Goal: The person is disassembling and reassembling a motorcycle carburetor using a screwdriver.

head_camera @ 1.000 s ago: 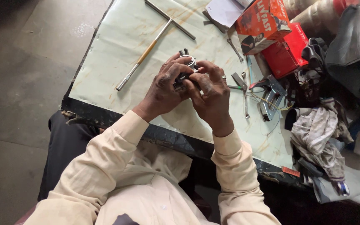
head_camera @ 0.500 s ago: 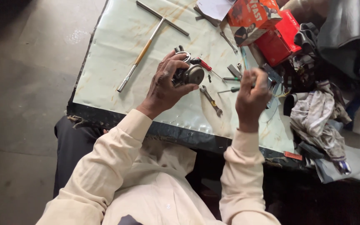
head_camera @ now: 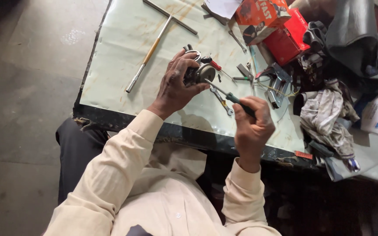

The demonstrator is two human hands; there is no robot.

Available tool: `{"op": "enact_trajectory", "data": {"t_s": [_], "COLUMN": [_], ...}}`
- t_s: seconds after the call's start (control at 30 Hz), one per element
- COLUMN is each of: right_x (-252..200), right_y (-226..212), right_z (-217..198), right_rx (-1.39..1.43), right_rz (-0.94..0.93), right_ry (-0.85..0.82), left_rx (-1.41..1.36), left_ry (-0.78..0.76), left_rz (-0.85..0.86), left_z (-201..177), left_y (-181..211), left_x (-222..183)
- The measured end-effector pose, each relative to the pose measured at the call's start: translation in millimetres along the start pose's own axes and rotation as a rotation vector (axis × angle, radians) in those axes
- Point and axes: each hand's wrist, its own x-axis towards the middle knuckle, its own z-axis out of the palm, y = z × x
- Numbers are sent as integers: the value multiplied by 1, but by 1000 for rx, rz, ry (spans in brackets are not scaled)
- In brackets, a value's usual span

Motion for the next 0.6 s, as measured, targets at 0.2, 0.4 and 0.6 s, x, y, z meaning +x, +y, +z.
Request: {"op": "enact_trajectory", "data": {"t_s": [0.2, 0.4, 0.6], "right_x": [0, 1, 2], "right_y": [-5, -5, -4], "right_z": [20, 25, 25], "right_rx": [-82, -75, -75], "right_rz": [-112, -107, -75], "right_ry": [-28, -24, -29], "left_rx": [7, 6, 4], "left_ry": [0, 4, 9], "left_rz": [-12, -6, 6], "left_z": [0, 0, 1], "left_y": [-3, -3, -5], "left_x": [-1, 0, -1]}}
